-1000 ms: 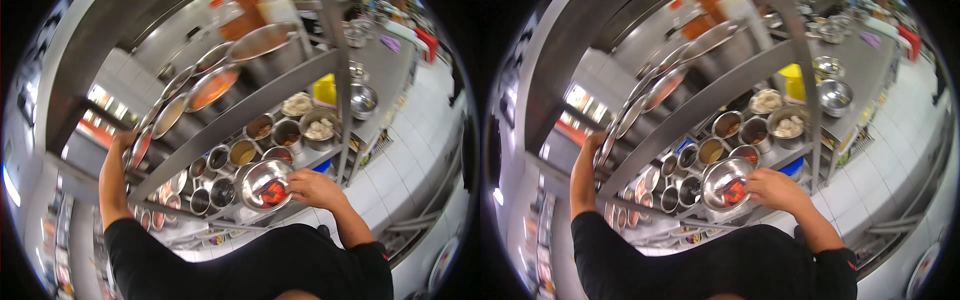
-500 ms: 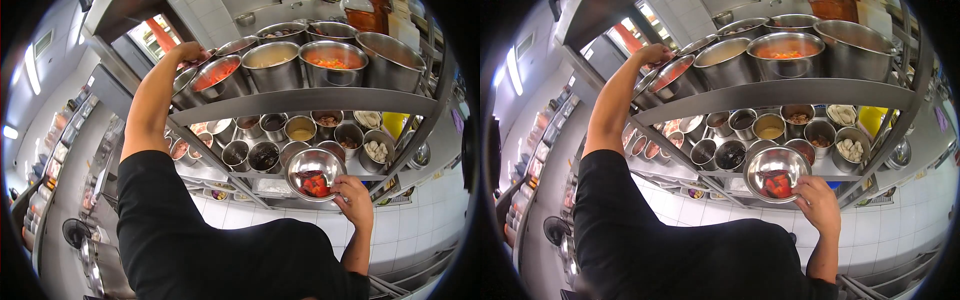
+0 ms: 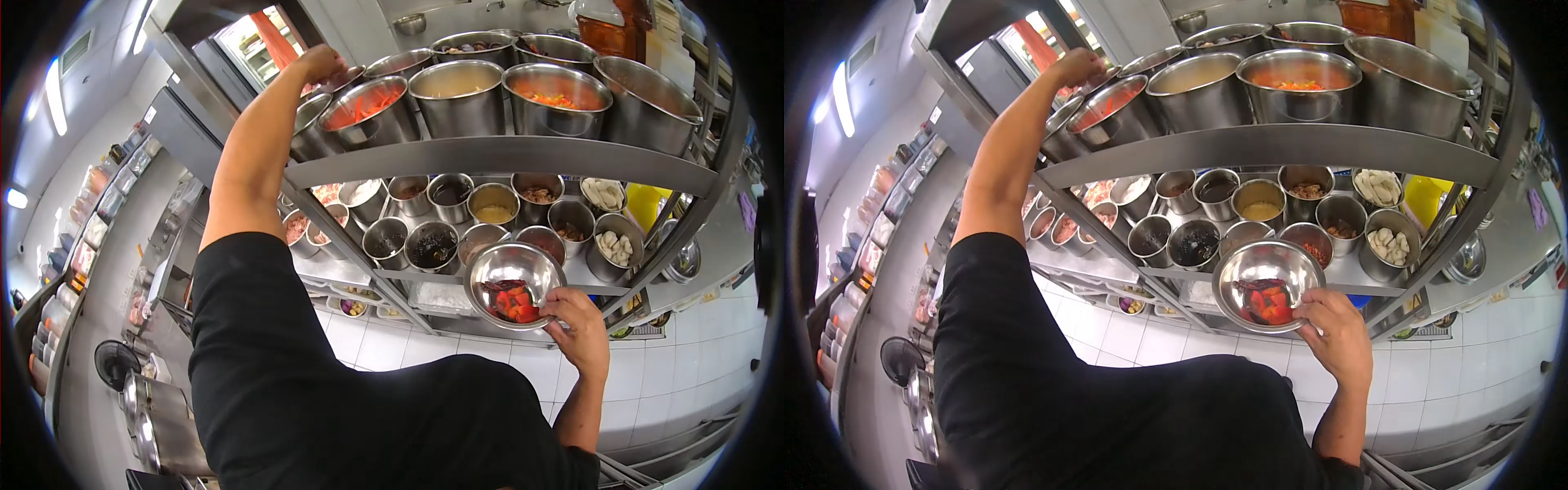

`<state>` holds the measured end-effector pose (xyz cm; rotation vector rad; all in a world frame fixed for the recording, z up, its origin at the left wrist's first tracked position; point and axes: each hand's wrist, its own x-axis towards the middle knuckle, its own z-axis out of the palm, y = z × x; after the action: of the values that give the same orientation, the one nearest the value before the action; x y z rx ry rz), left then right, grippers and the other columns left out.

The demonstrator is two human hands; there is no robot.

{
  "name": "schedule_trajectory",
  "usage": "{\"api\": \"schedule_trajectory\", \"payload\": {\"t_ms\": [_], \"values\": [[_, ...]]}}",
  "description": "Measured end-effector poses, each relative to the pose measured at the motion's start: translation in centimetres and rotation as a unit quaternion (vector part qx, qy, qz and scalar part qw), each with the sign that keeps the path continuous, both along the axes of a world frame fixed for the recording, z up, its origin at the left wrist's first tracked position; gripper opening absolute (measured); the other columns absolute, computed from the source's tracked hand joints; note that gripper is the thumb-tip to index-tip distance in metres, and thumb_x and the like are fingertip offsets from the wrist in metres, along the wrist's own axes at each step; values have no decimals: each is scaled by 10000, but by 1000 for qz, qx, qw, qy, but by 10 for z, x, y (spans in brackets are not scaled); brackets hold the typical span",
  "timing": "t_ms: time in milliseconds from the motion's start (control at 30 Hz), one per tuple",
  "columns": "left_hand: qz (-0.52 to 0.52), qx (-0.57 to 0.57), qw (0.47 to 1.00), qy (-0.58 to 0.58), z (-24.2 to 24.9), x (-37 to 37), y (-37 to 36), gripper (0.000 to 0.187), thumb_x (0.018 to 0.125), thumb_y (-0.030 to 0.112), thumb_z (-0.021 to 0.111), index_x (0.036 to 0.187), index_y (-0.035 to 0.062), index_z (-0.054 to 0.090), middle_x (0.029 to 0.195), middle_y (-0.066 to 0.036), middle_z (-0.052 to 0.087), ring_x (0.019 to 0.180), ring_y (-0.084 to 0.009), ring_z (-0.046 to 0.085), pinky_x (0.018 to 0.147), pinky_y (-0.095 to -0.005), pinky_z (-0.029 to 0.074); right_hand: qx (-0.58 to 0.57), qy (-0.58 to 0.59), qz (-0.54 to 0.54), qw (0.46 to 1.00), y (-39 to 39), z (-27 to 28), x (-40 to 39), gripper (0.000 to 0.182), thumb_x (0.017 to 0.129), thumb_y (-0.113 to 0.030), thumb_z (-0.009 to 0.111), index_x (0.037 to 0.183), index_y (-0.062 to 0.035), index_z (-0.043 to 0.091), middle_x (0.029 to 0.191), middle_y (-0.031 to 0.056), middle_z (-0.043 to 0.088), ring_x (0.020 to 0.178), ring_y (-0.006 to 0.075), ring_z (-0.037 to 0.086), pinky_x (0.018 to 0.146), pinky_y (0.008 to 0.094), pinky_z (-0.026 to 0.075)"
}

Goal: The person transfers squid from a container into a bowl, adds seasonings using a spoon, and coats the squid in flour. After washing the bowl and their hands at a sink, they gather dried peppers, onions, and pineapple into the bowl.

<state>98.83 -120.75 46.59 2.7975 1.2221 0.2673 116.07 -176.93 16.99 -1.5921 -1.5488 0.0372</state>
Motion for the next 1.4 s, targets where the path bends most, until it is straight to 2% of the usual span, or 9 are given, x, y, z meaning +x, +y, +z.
{"api": "schedule_trajectory", "payload": {"t_ms": [133,200,400,467,700,867,1100,1267,1400], "values": [[-30,115,992,30,27,-6,-34,150,866,221,667,924,86,695,692,-28,635,598,-118,605,520,-269,474,-9,-6,36,999,6,8,-4,275,648,-15,760,902,-74,673,1026,72,653,973,292,628,829,396,513],[120,1,992,-47,53,-1,-50,401,883,246,688,1252,101,629,1114,-44,671,909,-194,629,823,-304,526,-17,-17,57,998,12,9,-6,257,664,-46,768,901,-80,675,1042,73,657,987,291,631,846,396,515],[-179,-41,957,-223,1,-75,-288,229,878,250,725,1022,75,692,655,3,600,488,-68,511,416,-207,406,-29,-26,163,986,46,5,-24,277,669,-52,782,924,-102,684,1087,53,658,999,278,640,835,389,536],[-168,-32,977,-128,-49,-77,-332,276,858,275,725,1041,71,684,731,-30,622,596,-118,573,506,-255,460,-34,-25,197,979,59,3,-34,279,673,-47,778,930,-101,683,1096,48,655,1000,276,639,839,386,535],[-118,-248,961,37,-188,-131,-329,281,878,244,642,1125,121,693,913,-114,714,837,-264,682,753,-336,526,-51,-61,312,947,120,-7,-86,306,661,-21,763,942,-96,668,1111,38,628,1042,275,612,875,382,524],[-69,-220,965,-126,-209,-221,-288,296,945,49,497,1182,81,671,1017,-79,722,830,-185,697,765,-320,541,-19,-110,352,929,173,-7,-143,362,614,13,770,939,-91,648,1101,45,614,1034,297,605,873,393,520],[-74,-330,862,-378,-242,-343,-236,243,963,13,516,1148,41,671,1092,-62,703,1223,-171,573,1013,-309,454,26,-103,422,900,272,-13,-261,379,592,43,755,929,-82,633,1080,61,606,1019,307,600,850,397,513],[143,-55,881,-448,-242,-433,-203,220,947,164,627,1072,1,705,1062,-75,714,989,-132,646,906,-279,490,9,-82,454,887,337,-18,-338,367,609,49,741,934,-88,639,1071,62,611,1000,295,608,835,385,513],[293,-127,780,-539,-284,-496,-189,310,1020,268,510,1051,11,683,908,-115,719,963,-158,659,890,-286,487,-33,-65,463,883,382,-24,-378,333,639,32,741,935,-93,653,1068,56,626,1010,273,614,851,375,514]]}}
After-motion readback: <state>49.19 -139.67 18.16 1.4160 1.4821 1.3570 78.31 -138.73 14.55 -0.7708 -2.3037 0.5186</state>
